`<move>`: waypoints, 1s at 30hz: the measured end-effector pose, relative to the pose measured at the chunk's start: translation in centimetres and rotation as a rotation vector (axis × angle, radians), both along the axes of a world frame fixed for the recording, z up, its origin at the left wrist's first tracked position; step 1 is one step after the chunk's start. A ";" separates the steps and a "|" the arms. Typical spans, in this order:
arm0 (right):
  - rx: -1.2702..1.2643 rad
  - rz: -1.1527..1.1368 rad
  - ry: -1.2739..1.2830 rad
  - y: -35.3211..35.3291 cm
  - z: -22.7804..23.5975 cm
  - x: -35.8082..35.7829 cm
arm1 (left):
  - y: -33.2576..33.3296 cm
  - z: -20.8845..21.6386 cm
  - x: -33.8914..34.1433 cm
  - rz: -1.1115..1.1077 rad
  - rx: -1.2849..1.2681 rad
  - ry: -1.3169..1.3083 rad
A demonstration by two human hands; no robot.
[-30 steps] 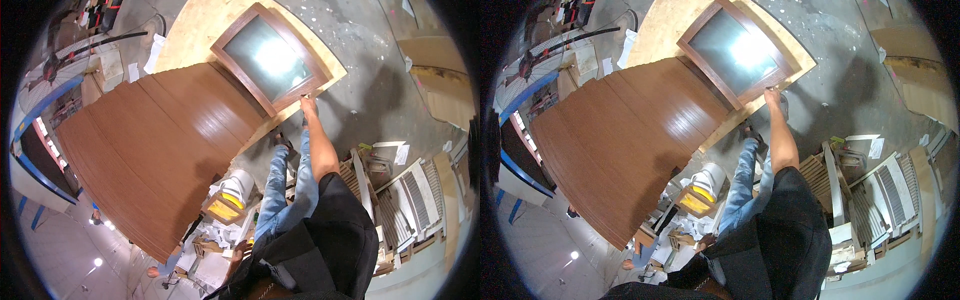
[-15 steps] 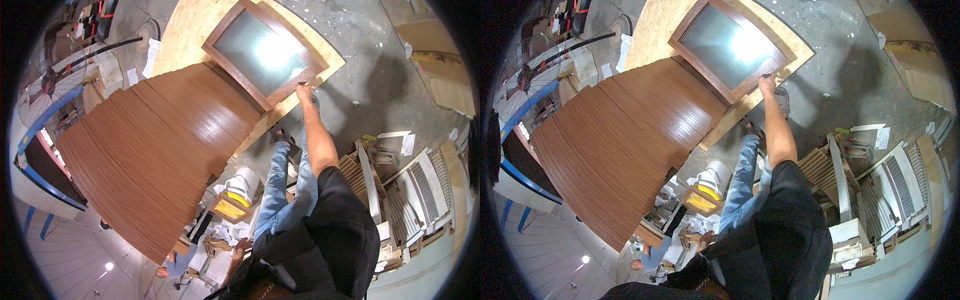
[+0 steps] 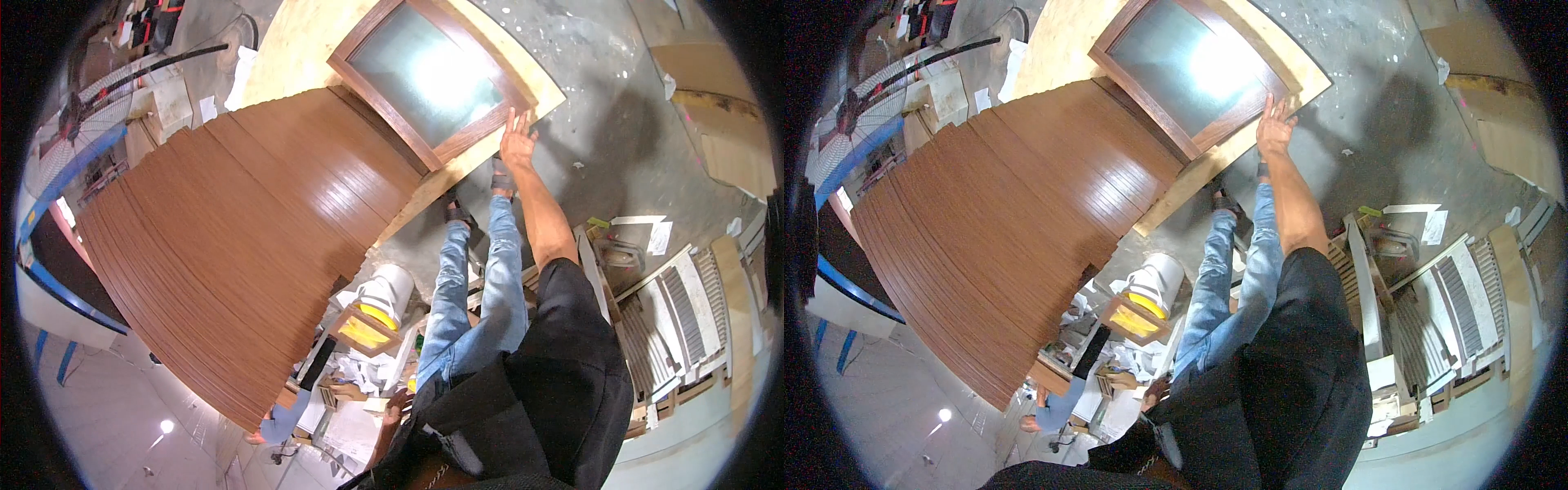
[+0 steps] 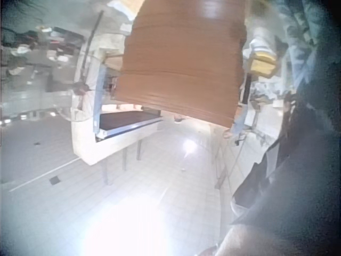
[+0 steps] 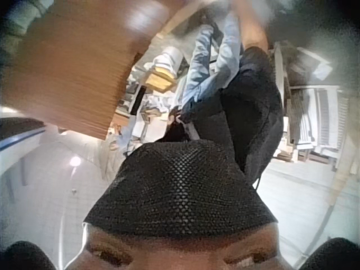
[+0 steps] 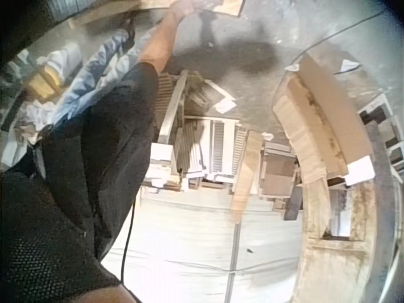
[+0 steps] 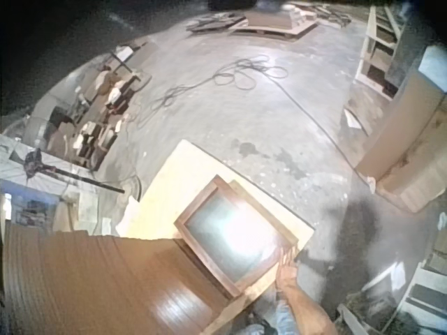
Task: The person handles wood-framed glass panels, placing them on a workbench and turning them over by hand.
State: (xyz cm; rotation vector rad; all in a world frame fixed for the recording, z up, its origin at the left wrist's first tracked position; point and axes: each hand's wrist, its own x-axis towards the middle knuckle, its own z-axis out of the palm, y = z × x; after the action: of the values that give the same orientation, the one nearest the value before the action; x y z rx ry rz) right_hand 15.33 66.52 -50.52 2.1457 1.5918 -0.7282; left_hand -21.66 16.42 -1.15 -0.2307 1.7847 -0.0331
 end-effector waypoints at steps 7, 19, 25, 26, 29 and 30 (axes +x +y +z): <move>-0.086 0.108 0.044 1.2 3.8 1.1 | -1.2 -1.1 1.7 -0.021 0.124 -0.027; -0.103 -0.226 0.328 -36.3 9.6 0.0 | 20.5 -10.4 -3.2 -1.049 0.392 0.054; -0.276 -0.656 0.350 -49.1 22.8 -3.9 | 35.9 -12.8 8.2 -1.213 0.799 -0.258; -0.386 -0.762 0.427 -47.9 26.1 -5.7 | 37.1 -13.0 9.9 -1.274 0.789 -0.299; -0.204 -1.292 0.617 -50.7 31.8 -11.8 | 36.7 -14.8 15.7 -1.375 0.707 -0.534; -0.209 -1.424 0.614 -50.4 32.9 -14.4 | 36.3 -14.6 17.8 -1.462 0.723 -0.585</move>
State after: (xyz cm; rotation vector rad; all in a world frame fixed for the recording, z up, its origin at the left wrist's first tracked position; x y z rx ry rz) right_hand 0.95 16.10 -17.58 2.7701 -0.2070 -1.9260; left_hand -3.83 52.72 -15.75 1.4586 0.9455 -0.4311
